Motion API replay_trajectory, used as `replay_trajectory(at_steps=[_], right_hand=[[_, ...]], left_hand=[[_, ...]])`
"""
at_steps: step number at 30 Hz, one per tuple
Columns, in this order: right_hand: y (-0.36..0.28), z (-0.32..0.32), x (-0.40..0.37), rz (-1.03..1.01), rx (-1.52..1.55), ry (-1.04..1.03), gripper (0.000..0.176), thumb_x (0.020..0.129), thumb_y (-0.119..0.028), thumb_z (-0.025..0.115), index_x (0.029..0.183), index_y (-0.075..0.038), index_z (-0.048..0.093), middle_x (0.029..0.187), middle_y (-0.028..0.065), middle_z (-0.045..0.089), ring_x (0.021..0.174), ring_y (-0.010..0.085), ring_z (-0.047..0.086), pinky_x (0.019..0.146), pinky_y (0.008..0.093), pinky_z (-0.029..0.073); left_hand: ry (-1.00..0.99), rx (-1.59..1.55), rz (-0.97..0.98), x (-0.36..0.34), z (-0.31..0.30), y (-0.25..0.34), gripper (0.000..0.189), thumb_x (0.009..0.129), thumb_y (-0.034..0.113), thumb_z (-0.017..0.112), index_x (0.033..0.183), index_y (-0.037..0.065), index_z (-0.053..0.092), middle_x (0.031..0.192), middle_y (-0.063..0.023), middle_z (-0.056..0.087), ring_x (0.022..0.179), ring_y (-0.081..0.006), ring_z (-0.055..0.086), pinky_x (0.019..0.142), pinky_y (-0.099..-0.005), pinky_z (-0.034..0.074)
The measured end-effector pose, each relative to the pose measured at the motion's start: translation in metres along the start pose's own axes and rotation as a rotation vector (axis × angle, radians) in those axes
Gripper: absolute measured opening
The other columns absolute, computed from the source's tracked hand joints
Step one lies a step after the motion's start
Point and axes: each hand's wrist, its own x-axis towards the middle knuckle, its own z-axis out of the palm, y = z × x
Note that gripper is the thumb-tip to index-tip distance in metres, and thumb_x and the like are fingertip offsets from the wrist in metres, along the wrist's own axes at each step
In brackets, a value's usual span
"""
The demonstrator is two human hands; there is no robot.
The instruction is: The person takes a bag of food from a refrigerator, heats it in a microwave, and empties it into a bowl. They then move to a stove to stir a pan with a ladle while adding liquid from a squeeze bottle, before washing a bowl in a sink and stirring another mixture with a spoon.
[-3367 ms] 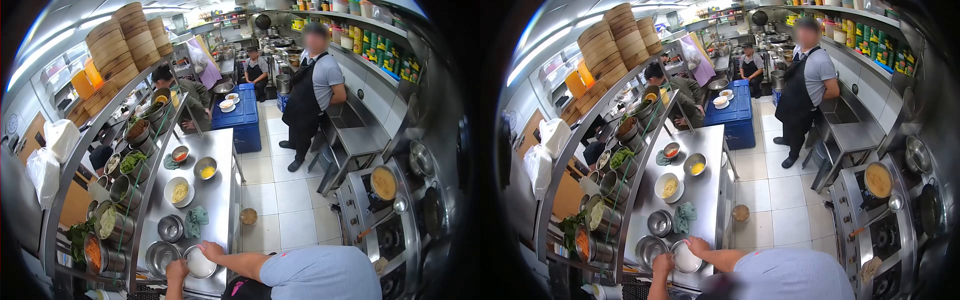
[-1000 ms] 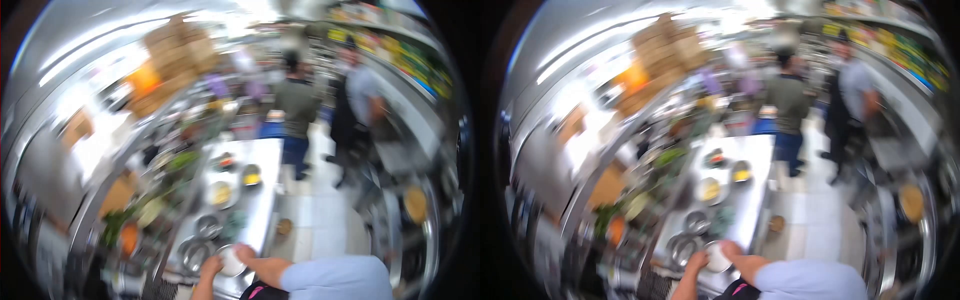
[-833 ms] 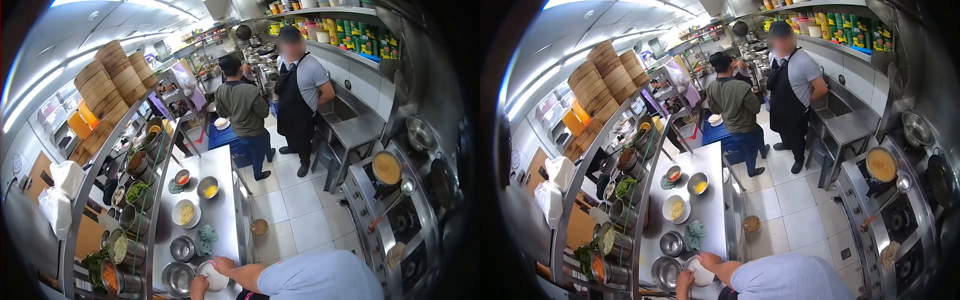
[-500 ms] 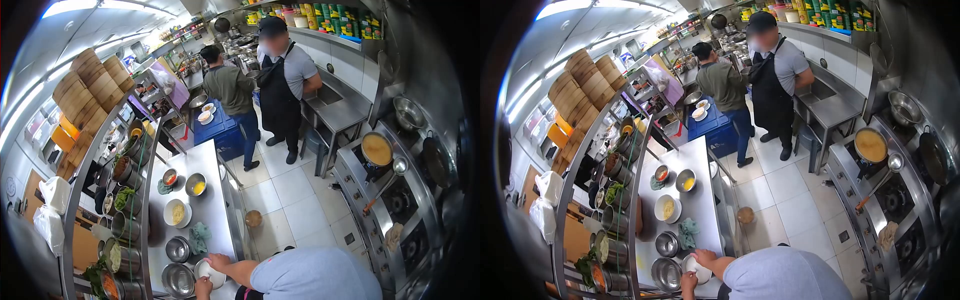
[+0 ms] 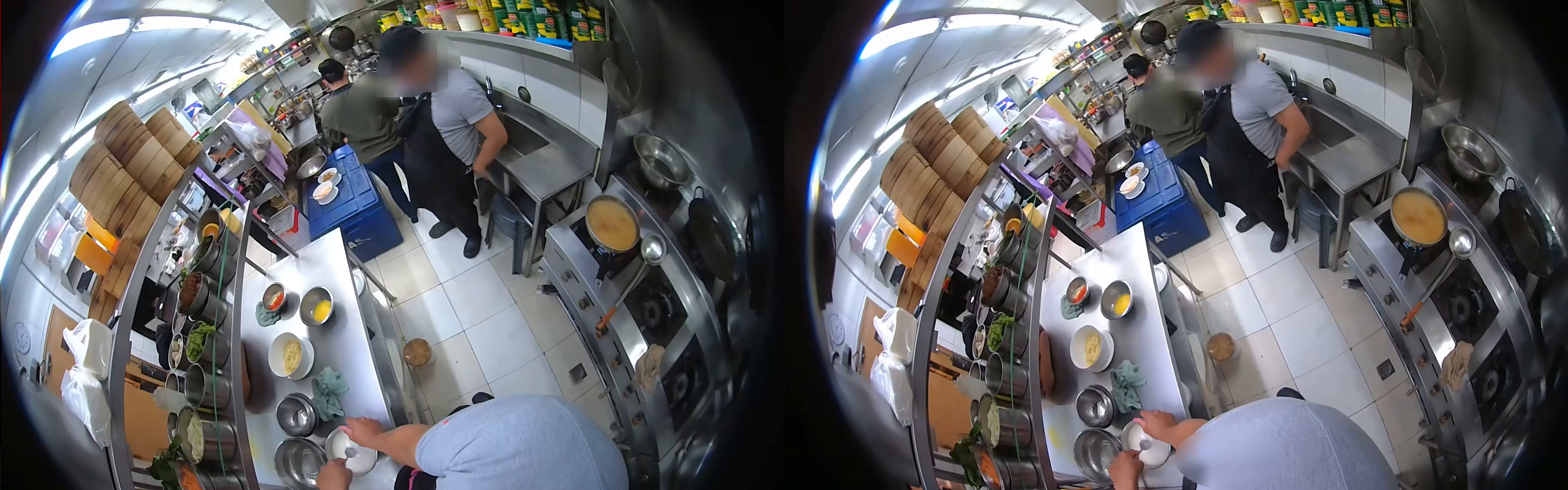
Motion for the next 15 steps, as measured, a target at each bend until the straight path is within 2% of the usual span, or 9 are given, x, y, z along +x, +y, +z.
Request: replay_trajectory(at_steps=[2, 3, 6, 7, 9, 12, 13, 15], right_hand=[[0.0, 0.001, -0.001, 0.005, 0.004, -0.003, 0.047, 0.098, -0.055, 0.05, 0.102, -0.012, 0.067, 0.095, 0.0169, 0.073, 0.091, 0.0407, 0.069, 0.077, 0.0541, 0.054], [0.0, 0.001, 0.0, 0.004, 0.003, -0.004, 0.047, 0.098, -0.055, 0.05, 0.102, -0.012, 0.067, 0.096, 0.0168, 0.073, 0.091, 0.0408, 0.069, 0.077, 0.0542, 0.054], [0.001, 0.003, -0.002, -0.01, -0.001, 0.031, 0.048, 0.097, -0.057, 0.051, 0.1, -0.012, 0.066, 0.094, 0.0157, 0.073, 0.089, 0.0398, 0.07, 0.075, 0.0536, 0.055], [0.001, 0.002, -0.002, -0.029, 0.0, 0.071, 0.049, 0.097, -0.058, 0.051, 0.099, -0.011, 0.066, 0.092, 0.0147, 0.073, 0.086, 0.0387, 0.07, 0.073, 0.053, 0.055], [0.001, 0.001, -0.001, -0.014, -0.009, 0.051, 0.048, 0.097, -0.058, 0.051, 0.1, -0.012, 0.066, 0.093, 0.0149, 0.073, 0.088, 0.0386, 0.07, 0.074, 0.0529, 0.055], [0.0, 0.003, 0.0, -0.002, -0.027, 0.033, 0.048, 0.097, -0.058, 0.051, 0.1, -0.012, 0.066, 0.093, 0.0149, 0.073, 0.089, 0.0386, 0.07, 0.075, 0.0529, 0.055], [0.0, 0.003, 0.0, -0.002, -0.039, 0.035, 0.048, 0.097, -0.058, 0.051, 0.1, -0.012, 0.066, 0.093, 0.0146, 0.073, 0.088, 0.0387, 0.07, 0.075, 0.053, 0.055], [0.001, 0.007, 0.0, -0.011, -0.031, 0.061, 0.048, 0.096, -0.058, 0.052, 0.099, -0.012, 0.066, 0.092, 0.0145, 0.073, 0.087, 0.039, 0.07, 0.074, 0.053, 0.055]], left_hand=[[0.015, 0.176, -0.02, 0.002, -0.028, 0.011, 0.021, 0.08, 0.023, 0.066, 0.095, 0.022, 0.08, 0.093, -0.0155, 0.074, 0.089, -0.0353, 0.073, 0.077, -0.0469, 0.058], [0.095, 0.242, 0.006, 0.012, -0.017, -0.001, 0.018, 0.077, 0.023, 0.066, 0.089, 0.019, 0.079, 0.091, -0.0139, 0.075, 0.086, -0.0344, 0.073, 0.074, -0.0455, 0.058], [-0.009, 0.385, 0.07, 0.038, -0.009, -0.003, 0.022, 0.077, 0.023, 0.064, 0.092, 0.015, 0.078, 0.093, -0.0179, 0.075, 0.086, -0.0364, 0.074, 0.075, -0.0474, 0.059], [-0.011, 0.384, 0.075, 0.045, -0.009, 0.0, 0.022, 0.077, 0.023, 0.064, 0.092, 0.015, 0.078, 0.093, -0.0179, 0.075, 0.086, -0.0364, 0.074, 0.075, -0.0474, 0.059], [-0.051, 0.388, 0.234, 0.055, -0.013, 0.007, 0.022, 0.076, 0.025, 0.065, 0.09, 0.017, 0.079, 0.092, -0.0157, 0.075, 0.086, -0.0349, 0.074, 0.075, -0.047, 0.059], [-0.085, 0.347, 0.285, 0.073, -0.015, -0.005, 0.023, 0.073, 0.027, 0.065, 0.091, 0.02, 0.08, 0.092, -0.0133, 0.076, 0.086, -0.0341, 0.074, 0.077, -0.047, 0.059], [-0.081, 0.346, 0.286, 0.074, -0.016, -0.011, 0.023, 0.073, 0.027, 0.065, 0.091, 0.02, 0.08, 0.092, -0.0133, 0.076, 0.086, -0.0341, 0.074, 0.077, -0.047, 0.059], [-0.126, 0.127, 0.172, 0.071, -0.012, -0.026, 0.026, 0.077, 0.027, 0.065, 0.096, 0.023, 0.08, 0.095, -0.0124, 0.075, 0.088, -0.036, 0.072, 0.081, -0.0456, 0.057]])
